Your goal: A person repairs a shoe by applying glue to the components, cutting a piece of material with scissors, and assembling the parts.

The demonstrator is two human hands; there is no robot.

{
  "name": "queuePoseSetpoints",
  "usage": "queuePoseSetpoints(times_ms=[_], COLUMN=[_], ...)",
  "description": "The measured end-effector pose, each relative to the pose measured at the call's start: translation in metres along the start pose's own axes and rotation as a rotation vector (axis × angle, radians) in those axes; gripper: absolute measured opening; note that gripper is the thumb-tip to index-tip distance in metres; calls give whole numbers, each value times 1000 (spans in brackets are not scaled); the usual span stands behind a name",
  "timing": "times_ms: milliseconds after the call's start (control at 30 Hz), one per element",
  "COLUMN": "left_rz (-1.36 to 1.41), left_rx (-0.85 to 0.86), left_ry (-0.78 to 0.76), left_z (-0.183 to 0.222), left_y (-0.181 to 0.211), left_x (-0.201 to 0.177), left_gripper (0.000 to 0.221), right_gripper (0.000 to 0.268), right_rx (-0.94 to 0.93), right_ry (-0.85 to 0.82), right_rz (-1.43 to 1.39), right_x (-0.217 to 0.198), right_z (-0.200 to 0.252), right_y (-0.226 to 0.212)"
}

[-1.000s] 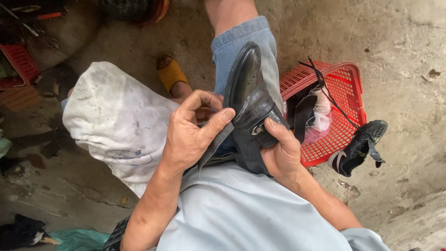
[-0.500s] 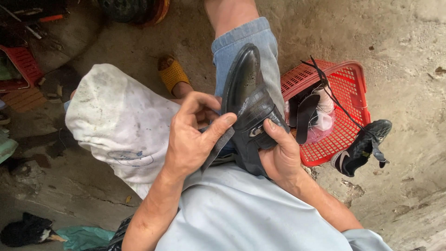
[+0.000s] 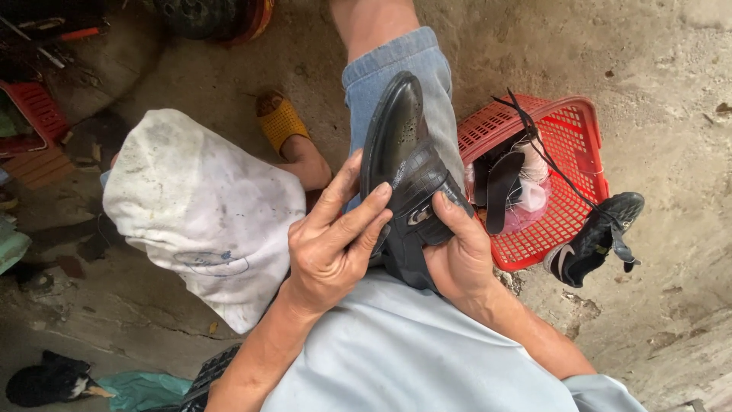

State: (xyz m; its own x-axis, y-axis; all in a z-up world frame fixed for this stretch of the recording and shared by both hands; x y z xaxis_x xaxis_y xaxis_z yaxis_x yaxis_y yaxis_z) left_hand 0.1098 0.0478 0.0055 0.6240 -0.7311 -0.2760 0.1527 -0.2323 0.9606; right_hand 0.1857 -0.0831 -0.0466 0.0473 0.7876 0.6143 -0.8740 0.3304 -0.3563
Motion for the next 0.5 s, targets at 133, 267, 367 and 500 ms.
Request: queuePoseSetpoints(times_ms=[133,267,367,500], left_rz=[-23,12,26,22], left_rx=[30,15,11,16], left_ry=[-3,1,-3,1], left_z=[-2,-1,-2,-1], left_y=[2,-1,-2,-2], left_x=[1,0,2,2], left_gripper=[25,25,25,24], right_gripper=[24,25,26,27], right_rx=[-6,0,5,20], right_ry=[7,15,1,8], right_rz=[6,-33,-76,-68], right_x=[-9,-9,-13,-15], right_z=[-1,-3,-3,-5], right_y=[2,5,7,9])
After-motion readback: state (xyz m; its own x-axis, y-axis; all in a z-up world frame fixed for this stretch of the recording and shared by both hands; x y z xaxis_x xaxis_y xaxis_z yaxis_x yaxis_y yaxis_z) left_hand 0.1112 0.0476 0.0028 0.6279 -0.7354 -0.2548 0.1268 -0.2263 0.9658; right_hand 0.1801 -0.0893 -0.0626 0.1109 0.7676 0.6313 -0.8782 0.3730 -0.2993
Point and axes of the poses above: each hand's wrist, its own z-axis away from the middle knuckle, its own x-axis out of the palm, y = z × x, the point moved 7 cm from there along -z, towards the middle knuckle, and after that the axes turned 3 degrees about -y, right-handed, at the moved point
